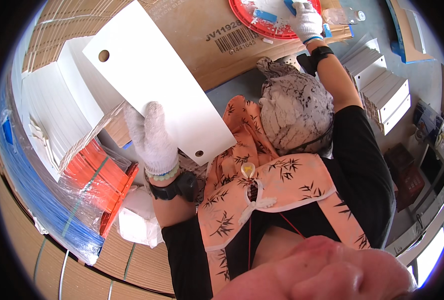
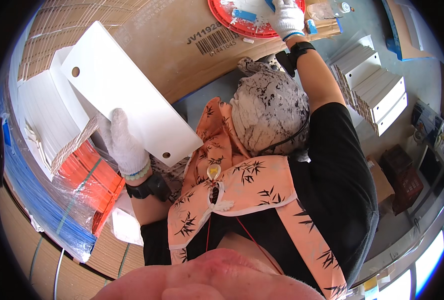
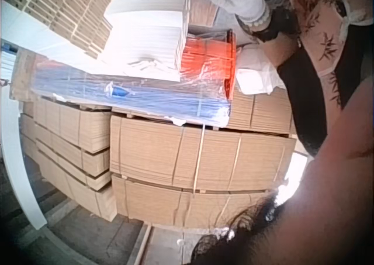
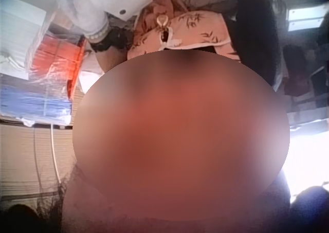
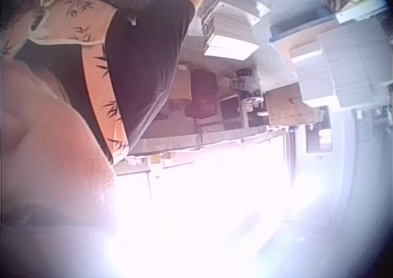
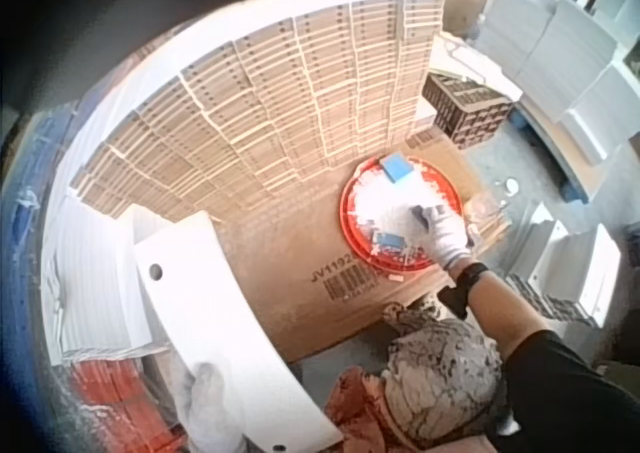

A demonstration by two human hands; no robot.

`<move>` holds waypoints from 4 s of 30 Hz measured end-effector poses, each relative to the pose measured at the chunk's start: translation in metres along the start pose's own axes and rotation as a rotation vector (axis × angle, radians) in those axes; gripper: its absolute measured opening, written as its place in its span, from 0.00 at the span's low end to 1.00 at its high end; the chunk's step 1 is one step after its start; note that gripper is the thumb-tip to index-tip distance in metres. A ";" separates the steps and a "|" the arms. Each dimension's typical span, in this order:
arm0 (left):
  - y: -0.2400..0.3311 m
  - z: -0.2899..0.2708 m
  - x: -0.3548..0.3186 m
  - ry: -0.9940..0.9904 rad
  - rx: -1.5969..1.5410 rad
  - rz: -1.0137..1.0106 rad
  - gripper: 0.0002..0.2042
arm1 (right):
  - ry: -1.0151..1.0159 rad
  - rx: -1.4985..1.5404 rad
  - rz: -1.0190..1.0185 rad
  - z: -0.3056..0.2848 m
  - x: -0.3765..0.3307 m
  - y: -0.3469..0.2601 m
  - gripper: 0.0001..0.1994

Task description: Apply blue adhesive or sealant to the edges of white panels and stack them together.

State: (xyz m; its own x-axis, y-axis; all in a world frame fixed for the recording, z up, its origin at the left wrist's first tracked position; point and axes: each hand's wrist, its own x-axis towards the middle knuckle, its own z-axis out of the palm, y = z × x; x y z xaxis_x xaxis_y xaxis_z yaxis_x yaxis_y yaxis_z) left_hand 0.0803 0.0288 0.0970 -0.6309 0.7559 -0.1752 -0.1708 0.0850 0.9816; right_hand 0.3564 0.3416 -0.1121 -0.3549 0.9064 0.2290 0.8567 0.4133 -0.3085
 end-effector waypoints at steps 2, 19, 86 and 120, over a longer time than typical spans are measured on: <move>0.003 -0.001 -0.001 0.003 -0.002 -0.002 0.24 | -0.035 -0.053 -0.003 -0.024 0.000 -0.027 0.18; -0.004 0.005 0.031 0.165 -0.230 0.253 0.22 | -0.212 0.496 -0.605 -0.194 -0.035 -0.206 0.36; -0.087 -0.056 0.058 0.070 -0.210 -0.012 0.17 | -0.532 1.134 0.091 -0.165 -0.001 -0.081 0.27; 0.016 -0.089 -0.001 0.200 -0.827 0.130 0.18 | -0.976 1.412 0.073 0.018 -0.010 -0.388 0.17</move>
State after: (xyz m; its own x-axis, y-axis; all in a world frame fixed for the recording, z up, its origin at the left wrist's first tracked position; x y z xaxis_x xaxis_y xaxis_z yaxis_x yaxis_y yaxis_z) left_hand 0.0116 -0.0285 0.1059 -0.7915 0.5920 -0.1517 -0.5360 -0.5532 0.6378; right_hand 0.0208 0.1737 -0.0114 -0.8708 0.4174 -0.2599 0.1026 -0.3626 -0.9263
